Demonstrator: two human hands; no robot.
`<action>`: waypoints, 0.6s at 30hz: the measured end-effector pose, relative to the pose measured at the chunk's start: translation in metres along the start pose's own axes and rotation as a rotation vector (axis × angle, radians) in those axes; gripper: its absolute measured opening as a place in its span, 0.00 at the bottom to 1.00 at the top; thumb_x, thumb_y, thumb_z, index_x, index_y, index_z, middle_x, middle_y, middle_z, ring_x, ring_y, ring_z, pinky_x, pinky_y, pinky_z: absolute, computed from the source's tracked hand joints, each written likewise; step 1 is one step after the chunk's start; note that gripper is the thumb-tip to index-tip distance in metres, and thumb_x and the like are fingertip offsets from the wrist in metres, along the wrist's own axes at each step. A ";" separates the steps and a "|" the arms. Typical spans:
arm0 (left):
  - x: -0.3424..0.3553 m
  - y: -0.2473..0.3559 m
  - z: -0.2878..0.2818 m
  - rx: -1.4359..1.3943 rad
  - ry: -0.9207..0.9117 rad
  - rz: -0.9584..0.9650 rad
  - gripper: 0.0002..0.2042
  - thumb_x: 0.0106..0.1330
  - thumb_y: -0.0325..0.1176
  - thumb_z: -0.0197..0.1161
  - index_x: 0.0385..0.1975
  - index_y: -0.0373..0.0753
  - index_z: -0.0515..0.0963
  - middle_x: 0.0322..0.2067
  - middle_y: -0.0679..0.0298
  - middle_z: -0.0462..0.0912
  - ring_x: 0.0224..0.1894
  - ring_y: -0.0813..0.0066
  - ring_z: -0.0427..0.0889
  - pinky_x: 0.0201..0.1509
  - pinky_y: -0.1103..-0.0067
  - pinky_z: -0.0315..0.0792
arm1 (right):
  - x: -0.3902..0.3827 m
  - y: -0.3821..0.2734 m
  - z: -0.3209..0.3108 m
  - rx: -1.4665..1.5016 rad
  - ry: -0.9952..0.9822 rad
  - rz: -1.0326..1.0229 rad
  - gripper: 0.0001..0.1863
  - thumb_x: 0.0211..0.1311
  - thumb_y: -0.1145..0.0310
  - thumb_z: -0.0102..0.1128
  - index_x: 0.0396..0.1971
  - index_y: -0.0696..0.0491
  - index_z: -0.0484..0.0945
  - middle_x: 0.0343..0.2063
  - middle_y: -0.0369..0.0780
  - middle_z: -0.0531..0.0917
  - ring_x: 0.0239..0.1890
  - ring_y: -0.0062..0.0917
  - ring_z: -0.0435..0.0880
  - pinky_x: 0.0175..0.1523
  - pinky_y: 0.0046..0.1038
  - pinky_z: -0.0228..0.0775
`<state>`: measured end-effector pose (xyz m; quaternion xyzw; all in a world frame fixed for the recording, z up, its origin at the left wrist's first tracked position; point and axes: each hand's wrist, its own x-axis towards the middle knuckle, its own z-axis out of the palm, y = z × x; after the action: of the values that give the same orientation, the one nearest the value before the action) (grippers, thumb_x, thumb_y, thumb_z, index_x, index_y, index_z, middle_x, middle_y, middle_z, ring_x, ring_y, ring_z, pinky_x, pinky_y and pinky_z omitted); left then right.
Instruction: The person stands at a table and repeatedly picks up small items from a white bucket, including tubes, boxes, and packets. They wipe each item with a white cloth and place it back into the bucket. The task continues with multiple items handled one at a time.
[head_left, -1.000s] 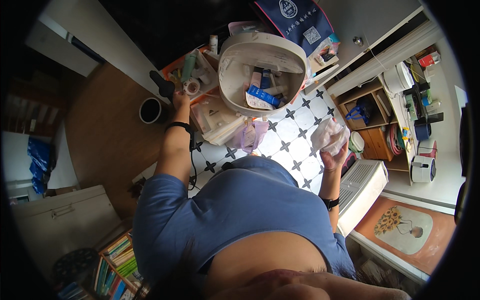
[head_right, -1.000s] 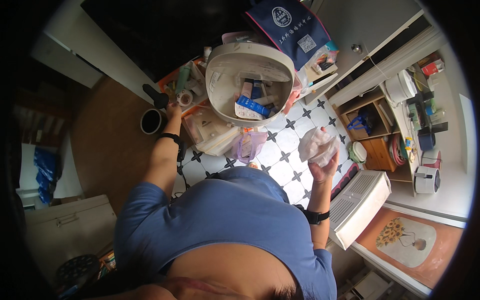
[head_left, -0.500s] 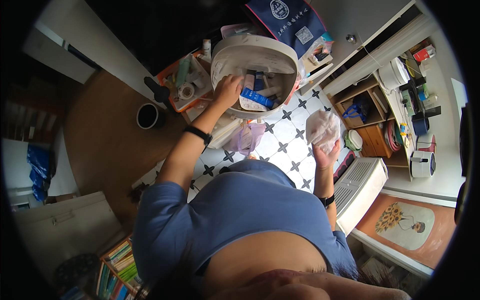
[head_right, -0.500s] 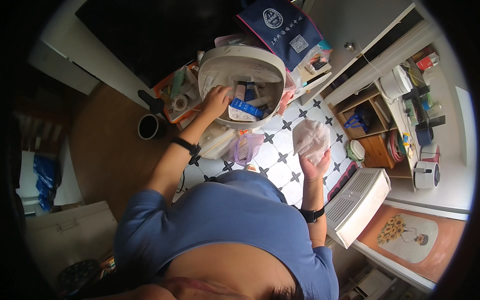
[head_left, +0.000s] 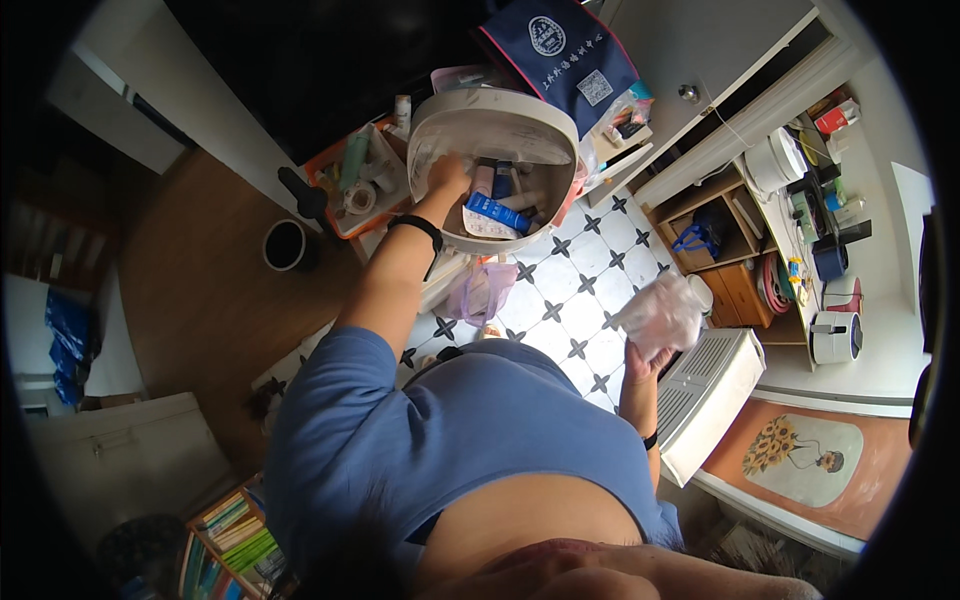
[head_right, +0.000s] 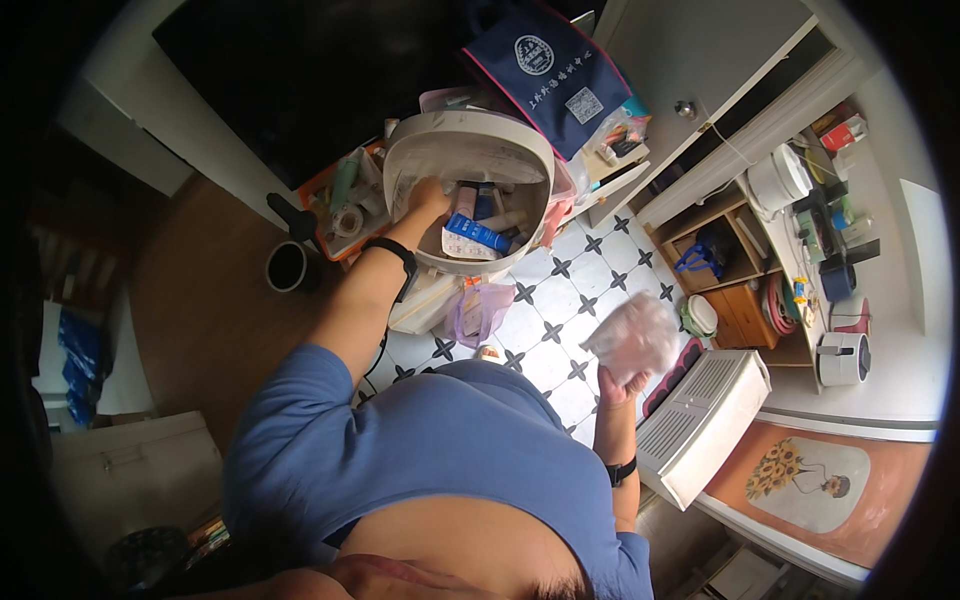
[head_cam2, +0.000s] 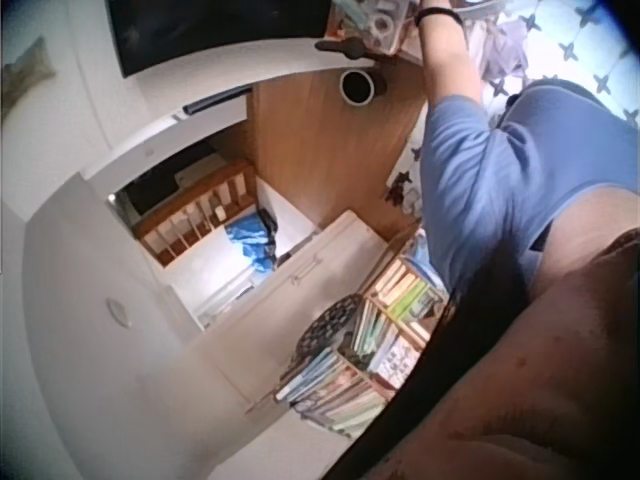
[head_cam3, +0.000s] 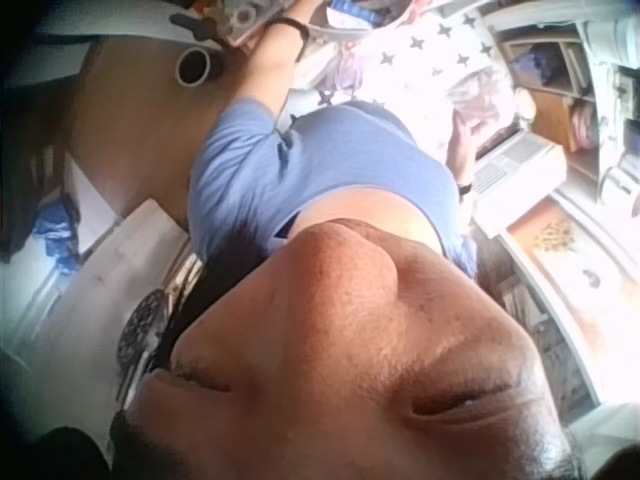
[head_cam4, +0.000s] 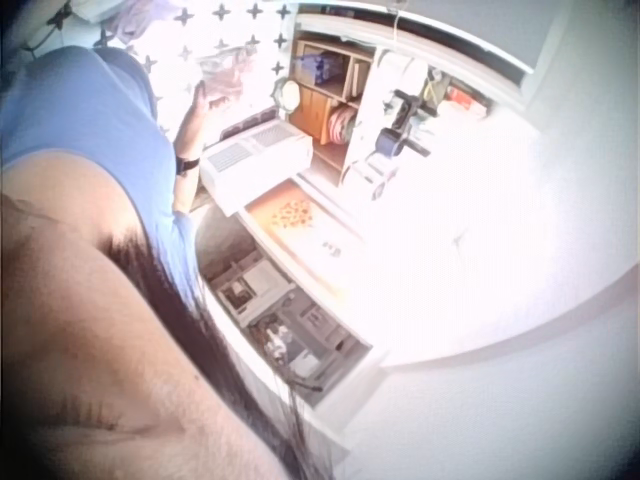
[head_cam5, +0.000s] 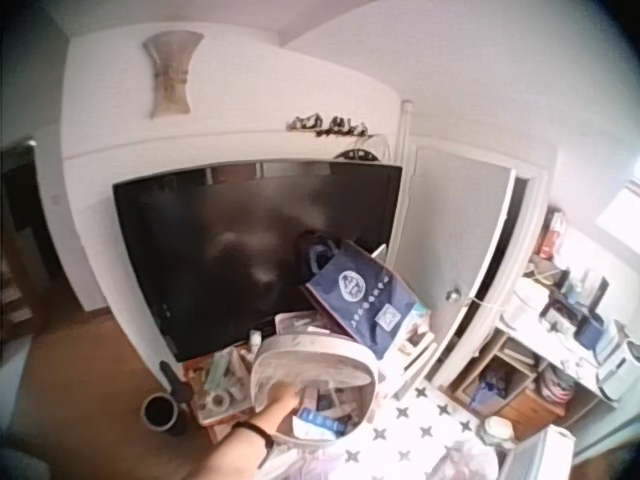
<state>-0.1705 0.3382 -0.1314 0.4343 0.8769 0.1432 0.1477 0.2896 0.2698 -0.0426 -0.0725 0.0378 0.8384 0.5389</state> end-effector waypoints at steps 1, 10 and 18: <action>-0.007 0.000 -0.005 -0.040 0.011 -0.030 0.21 0.52 0.31 0.64 0.48 0.38 0.72 0.42 0.51 0.80 0.48 0.53 0.78 0.50 0.67 0.74 | 0.006 0.006 0.000 0.066 0.130 0.025 0.41 0.38 0.74 0.73 0.58 0.53 0.65 0.58 0.44 0.69 0.61 0.40 0.66 0.68 0.47 0.55; -0.116 -0.018 -0.052 -0.548 0.167 0.174 0.27 0.54 0.26 0.65 0.53 0.36 0.62 0.31 0.60 0.79 0.31 0.71 0.79 0.37 0.77 0.73 | 0.063 0.095 0.036 0.108 0.023 0.533 0.23 0.64 0.71 0.48 0.58 0.62 0.62 0.58 0.52 0.67 0.62 0.43 0.66 0.64 0.47 0.62; -0.224 0.019 -0.117 -0.910 -0.014 0.385 0.29 0.55 0.16 0.61 0.56 0.37 0.58 0.34 0.63 0.77 0.36 0.81 0.76 0.41 0.84 0.72 | 0.057 0.160 0.089 -0.972 -0.674 0.308 0.16 0.61 0.69 0.52 0.50 0.52 0.75 0.59 0.45 0.70 0.63 0.35 0.66 0.69 0.41 0.49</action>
<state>-0.0723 0.1544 0.0133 0.4808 0.6285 0.5333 0.2992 0.1134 0.2664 0.0335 -0.0345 -0.5115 0.8049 0.2988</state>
